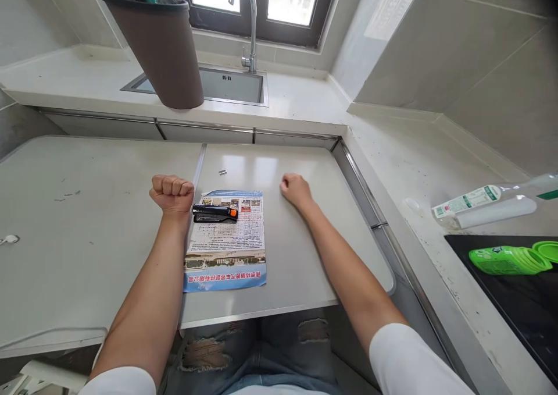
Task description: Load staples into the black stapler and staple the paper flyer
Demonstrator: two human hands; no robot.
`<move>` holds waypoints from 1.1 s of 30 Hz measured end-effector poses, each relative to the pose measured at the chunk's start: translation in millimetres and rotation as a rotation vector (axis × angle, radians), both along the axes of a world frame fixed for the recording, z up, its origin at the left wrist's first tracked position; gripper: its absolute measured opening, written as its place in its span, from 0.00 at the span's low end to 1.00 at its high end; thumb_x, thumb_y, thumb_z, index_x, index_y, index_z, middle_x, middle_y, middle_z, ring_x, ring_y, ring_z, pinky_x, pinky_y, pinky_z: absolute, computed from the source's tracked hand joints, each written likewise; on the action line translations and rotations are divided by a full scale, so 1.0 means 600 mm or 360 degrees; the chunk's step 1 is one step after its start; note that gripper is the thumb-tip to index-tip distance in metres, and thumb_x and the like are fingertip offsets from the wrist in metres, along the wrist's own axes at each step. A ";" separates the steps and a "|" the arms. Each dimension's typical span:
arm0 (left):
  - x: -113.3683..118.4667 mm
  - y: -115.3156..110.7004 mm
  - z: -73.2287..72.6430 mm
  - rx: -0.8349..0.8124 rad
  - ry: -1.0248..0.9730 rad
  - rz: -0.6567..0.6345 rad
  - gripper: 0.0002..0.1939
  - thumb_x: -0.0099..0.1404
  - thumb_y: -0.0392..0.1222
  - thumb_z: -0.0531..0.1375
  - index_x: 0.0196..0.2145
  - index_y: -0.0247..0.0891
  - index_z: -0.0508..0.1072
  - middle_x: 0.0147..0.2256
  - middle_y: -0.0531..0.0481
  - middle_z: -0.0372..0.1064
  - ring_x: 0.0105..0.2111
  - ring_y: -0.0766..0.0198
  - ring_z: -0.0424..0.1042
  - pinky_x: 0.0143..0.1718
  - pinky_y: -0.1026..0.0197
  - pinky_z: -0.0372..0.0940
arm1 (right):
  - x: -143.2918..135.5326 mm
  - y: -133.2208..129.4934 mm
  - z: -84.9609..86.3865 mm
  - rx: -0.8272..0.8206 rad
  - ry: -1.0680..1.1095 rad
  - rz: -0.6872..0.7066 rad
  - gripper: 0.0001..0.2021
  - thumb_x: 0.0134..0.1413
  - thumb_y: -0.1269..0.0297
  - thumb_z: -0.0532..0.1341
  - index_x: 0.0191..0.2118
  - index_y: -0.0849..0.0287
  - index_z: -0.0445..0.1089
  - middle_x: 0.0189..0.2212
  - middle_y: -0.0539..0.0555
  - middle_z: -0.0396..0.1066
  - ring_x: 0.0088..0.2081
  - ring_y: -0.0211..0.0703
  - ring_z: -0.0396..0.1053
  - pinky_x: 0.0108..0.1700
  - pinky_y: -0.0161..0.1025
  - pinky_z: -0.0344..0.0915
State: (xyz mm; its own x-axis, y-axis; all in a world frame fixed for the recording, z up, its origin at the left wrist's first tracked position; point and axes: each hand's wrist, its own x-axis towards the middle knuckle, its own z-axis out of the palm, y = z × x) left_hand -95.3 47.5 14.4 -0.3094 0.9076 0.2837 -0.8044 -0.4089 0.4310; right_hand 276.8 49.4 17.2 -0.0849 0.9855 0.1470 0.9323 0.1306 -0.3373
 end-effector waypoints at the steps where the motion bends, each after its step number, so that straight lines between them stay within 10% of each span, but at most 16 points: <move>1: 0.002 -0.001 0.002 -0.0031 0.0009 0.0013 0.27 0.69 0.34 0.56 0.22 0.36 0.39 0.19 0.57 0.21 0.18 0.69 0.23 0.16 0.65 0.36 | 0.035 -0.005 -0.006 -0.0021 -0.0044 -0.0140 0.14 0.63 0.67 0.54 0.42 0.57 0.78 0.41 0.60 0.80 0.42 0.51 0.74 0.43 0.41 0.65; 6: 0.012 -0.003 0.008 -0.0122 0.0054 -0.0012 0.27 0.70 0.33 0.54 0.22 0.36 0.37 0.21 0.57 0.18 0.21 0.69 0.20 0.16 0.64 0.33 | 0.117 -0.015 -0.032 0.0021 0.0041 -0.0498 0.15 0.62 0.67 0.53 0.42 0.56 0.78 0.36 0.59 0.79 0.37 0.50 0.72 0.38 0.39 0.60; 33: 0.021 0.001 0.014 -0.0206 0.0116 -0.0146 0.28 0.73 0.34 0.50 0.21 0.36 0.36 0.22 0.57 0.16 0.23 0.67 0.18 0.16 0.64 0.32 | 0.112 0.004 -0.043 0.0038 -0.0024 -0.0413 0.13 0.64 0.66 0.55 0.45 0.55 0.76 0.34 0.58 0.77 0.34 0.49 0.68 0.36 0.39 0.54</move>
